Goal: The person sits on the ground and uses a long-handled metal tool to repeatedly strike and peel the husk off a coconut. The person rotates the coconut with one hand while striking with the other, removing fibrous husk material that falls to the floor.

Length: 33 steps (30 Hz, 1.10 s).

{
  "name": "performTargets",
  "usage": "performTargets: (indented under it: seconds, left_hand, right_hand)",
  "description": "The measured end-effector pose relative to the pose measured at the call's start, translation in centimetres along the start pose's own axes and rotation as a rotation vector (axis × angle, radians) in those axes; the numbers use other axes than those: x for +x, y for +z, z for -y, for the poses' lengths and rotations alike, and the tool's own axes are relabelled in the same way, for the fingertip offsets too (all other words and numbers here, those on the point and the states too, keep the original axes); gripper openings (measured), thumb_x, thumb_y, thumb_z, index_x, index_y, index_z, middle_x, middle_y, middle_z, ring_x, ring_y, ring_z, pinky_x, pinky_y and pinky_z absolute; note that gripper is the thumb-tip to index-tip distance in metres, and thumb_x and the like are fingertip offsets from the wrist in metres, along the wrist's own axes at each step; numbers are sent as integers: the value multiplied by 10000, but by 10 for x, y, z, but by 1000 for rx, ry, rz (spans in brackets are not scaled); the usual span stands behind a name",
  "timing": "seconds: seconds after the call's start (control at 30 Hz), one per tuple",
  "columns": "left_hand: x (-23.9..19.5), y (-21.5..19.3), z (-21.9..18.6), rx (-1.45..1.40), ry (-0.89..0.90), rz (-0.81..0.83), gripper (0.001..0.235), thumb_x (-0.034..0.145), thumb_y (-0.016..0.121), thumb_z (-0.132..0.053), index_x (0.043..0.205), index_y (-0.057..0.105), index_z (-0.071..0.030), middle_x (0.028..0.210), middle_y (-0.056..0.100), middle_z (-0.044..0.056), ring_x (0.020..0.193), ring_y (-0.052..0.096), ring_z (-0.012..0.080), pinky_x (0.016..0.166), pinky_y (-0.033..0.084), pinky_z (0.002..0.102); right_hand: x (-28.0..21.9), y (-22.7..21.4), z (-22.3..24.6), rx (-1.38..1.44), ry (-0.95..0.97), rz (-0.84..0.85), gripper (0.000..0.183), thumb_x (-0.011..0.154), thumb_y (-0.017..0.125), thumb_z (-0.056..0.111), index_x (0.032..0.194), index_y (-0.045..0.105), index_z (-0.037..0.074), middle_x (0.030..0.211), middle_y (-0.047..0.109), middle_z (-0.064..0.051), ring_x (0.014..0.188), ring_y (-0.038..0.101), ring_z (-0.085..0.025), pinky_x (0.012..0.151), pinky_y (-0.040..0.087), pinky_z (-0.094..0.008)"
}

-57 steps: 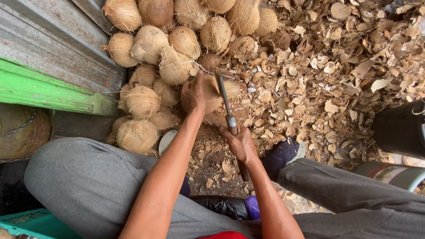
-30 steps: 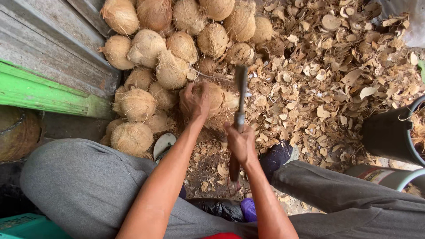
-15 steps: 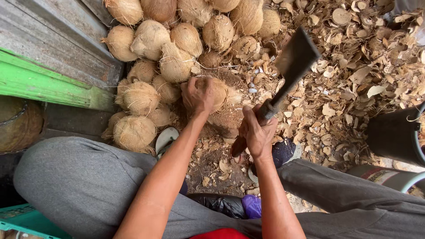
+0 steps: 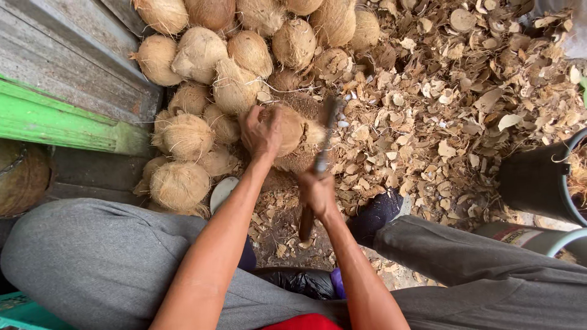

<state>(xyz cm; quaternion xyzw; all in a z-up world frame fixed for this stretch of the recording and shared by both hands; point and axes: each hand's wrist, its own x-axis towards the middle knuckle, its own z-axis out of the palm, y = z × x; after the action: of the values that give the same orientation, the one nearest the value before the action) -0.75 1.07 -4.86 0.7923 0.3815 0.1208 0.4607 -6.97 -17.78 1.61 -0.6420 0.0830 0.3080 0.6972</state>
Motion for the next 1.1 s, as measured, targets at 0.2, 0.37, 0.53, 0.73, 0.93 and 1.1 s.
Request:
performTargets:
  seconds: [0.2, 0.37, 0.53, 0.73, 0.93, 1.1]
  left_hand:
    - [21, -13, 25, 202, 249, 103, 610, 995, 475, -718, 1016, 667, -139, 1094, 655, 102, 1039, 610, 236, 928, 536, 458]
    - [16, -21, 10, 357, 218, 152, 668, 899, 566, -718, 1251, 691, -165, 1192, 548, 189, 1102, 559, 339, 909, 498, 533]
    - [13, -56, -1, 107, 137, 376, 763, 796, 615, -752, 1355, 662, -235, 1372, 443, 206, 1313, 453, 385, 1029, 444, 594]
    - [11, -87, -8, -69, 206, 578, 816, 722, 660, -709, 1413, 631, -274, 1526, 399, 196, 1479, 347, 390, 1160, 291, 629]
    - [8, -115, -3, -90, 202, 556, 860, 756, 681, -672, 1459, 582, -187, 1593, 439, 203, 1496, 375, 344, 1216, 268, 583]
    - [-14, -73, -34, 155, -230, 235, 904, 737, 759, -650, 1463, 538, -159, 1568, 458, 158, 1399, 482, 317, 1140, 404, 574]
  right_hand:
    - [6, -14, -9, -36, 70, -6, 69, 895, 605, 161, 861, 617, 102, 596, 544, -16, 427, 448, -112, 383, 387, -263]
    - [40, -62, 9, -688, 14, -303, 256, 977, 619, 345, 860, 588, 119, 594, 462, -32, 450, 369, -139, 414, 359, -314]
    - [59, -76, 2, -1073, -257, -447, 495, 957, 608, 429, 1216, 563, 10, 847, 582, -141, 646, 537, -216, 528, 483, -407]
    - [62, -29, -18, -986, -608, -259, 628, 1099, 462, 580, 1496, 492, 94, 1267, 608, -205, 1049, 606, -272, 822, 543, -482]
    - [40, 14, -19, -752, -312, -45, 595, 1010, 574, 533, 1363, 546, 55, 1065, 670, -237, 825, 623, -215, 715, 590, -490]
    - [26, 32, 0, -864, -170, -47, 419, 961, 665, 266, 1240, 503, -1, 876, 690, -250, 601, 568, -211, 564, 628, -413]
